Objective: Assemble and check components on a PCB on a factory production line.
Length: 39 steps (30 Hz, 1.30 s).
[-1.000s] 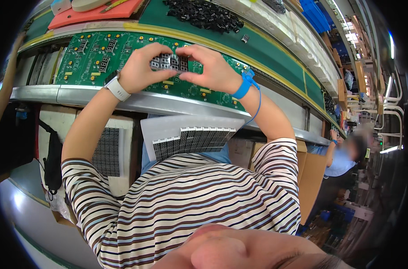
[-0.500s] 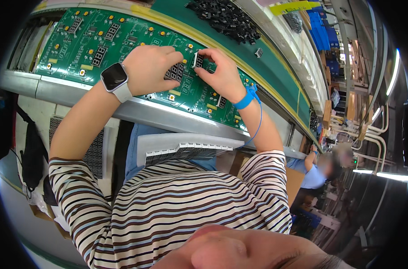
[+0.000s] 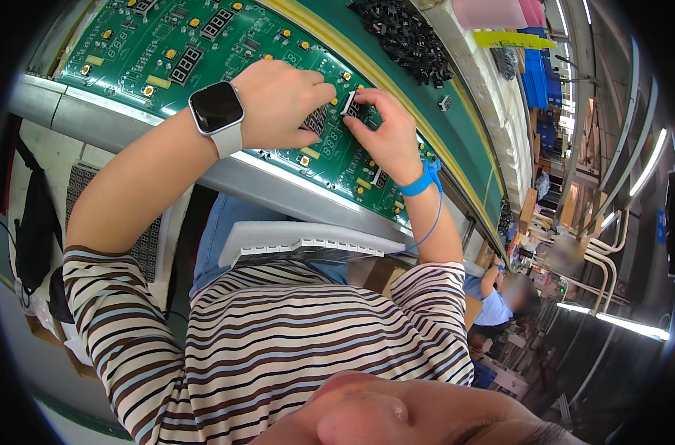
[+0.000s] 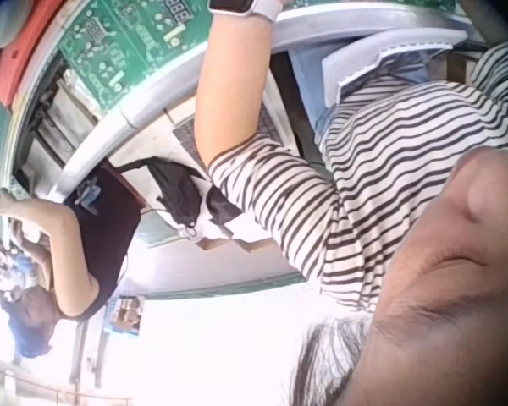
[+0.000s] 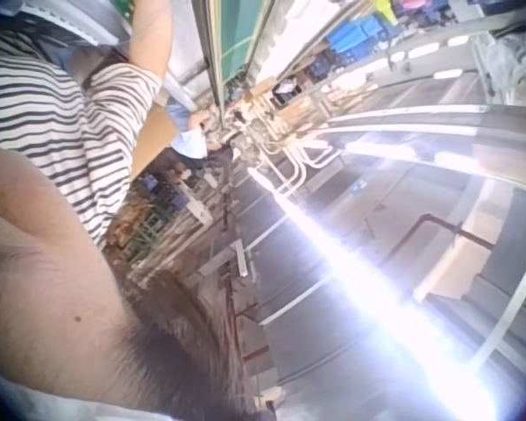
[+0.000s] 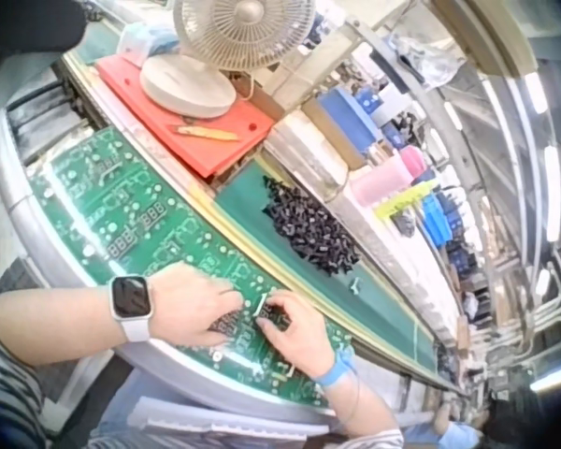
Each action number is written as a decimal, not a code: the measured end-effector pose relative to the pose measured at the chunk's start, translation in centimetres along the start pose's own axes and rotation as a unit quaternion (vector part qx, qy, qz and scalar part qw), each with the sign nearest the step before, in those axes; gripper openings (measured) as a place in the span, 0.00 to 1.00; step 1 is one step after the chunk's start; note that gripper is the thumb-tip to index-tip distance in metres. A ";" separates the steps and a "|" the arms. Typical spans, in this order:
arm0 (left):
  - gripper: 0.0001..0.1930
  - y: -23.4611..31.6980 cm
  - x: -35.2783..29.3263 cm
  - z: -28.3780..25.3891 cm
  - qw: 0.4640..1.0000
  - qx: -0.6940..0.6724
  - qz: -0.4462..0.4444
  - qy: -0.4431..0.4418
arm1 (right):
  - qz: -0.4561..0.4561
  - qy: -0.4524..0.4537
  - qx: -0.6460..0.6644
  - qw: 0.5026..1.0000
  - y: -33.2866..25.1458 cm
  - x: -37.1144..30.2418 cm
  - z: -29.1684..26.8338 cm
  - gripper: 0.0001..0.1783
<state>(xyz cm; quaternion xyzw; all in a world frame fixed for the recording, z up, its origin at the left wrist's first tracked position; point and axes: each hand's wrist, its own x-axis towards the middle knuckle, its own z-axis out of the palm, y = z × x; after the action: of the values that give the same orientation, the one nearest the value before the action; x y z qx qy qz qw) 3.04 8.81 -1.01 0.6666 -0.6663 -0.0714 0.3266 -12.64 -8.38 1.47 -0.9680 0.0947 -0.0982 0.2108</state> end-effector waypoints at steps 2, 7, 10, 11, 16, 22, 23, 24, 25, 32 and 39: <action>0.21 0.0 -0.1 0.0 1.000 -0.001 0.004 0.001 | 0.004 -0.003 -0.002 1.000 -0.2 0.0 0.0 0.17; 0.20 0.2 -0.1 -0.3 1.000 -0.003 -0.012 -0.016 | -0.012 -0.010 -0.032 0.999 -0.5 -0.1 -0.1 0.18; 0.22 0.2 0.0 -0.1 0.999 -0.028 -0.006 0.021 | -0.047 0.016 -0.087 0.995 -1.7 -0.4 -0.6 0.19; 0.22 0.2 0.0 0.0 0.999 -0.027 -0.006 0.020 | -0.060 0.021 -0.050 0.997 -2.6 -0.4 -0.8 0.20; 0.25 0.0 -0.2 0.3 0.992 -0.087 0.015 0.089 | -0.149 0.017 -0.009 0.989 -3.8 -0.1 -0.6 0.22; 0.23 0.0 -0.5 1.0 0.988 -0.108 0.033 0.104 | -0.134 0.027 -0.024 0.990 -4.2 -0.4 -0.1 0.20; 0.23 0.0 -0.5 0.9 0.988 -0.110 0.032 0.105 | -0.134 0.025 -0.024 0.990 -4.3 -0.6 0.0 0.20; 0.21 0.1 -0.4 0.7 0.992 -0.102 0.028 0.074 | -0.123 0.033 -0.040 0.991 -4.5 -0.8 0.1 0.19; 0.20 0.1 -0.4 0.6 0.994 -0.095 0.025 0.044 | -0.112 0.040 -0.055 0.991 -4.6 -1.1 0.1 0.19; 0.20 -0.2 -0.4 0.3 0.995 -0.054 0.032 0.079 | -0.093 0.007 -0.052 0.994 -4.0 -3.3 0.0 0.17; 0.20 -0.2 -0.4 -0.1 1.000 -0.006 0.011 0.022 | -0.085 -0.013 -0.059 0.995 -3.9 -3.6 0.3 0.17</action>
<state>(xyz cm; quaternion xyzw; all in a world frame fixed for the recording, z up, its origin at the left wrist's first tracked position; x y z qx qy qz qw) 3.20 9.20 -1.18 0.6586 -0.6656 -0.0572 0.3463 -15.53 -3.98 2.29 -0.9844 0.0155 -0.0977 0.1455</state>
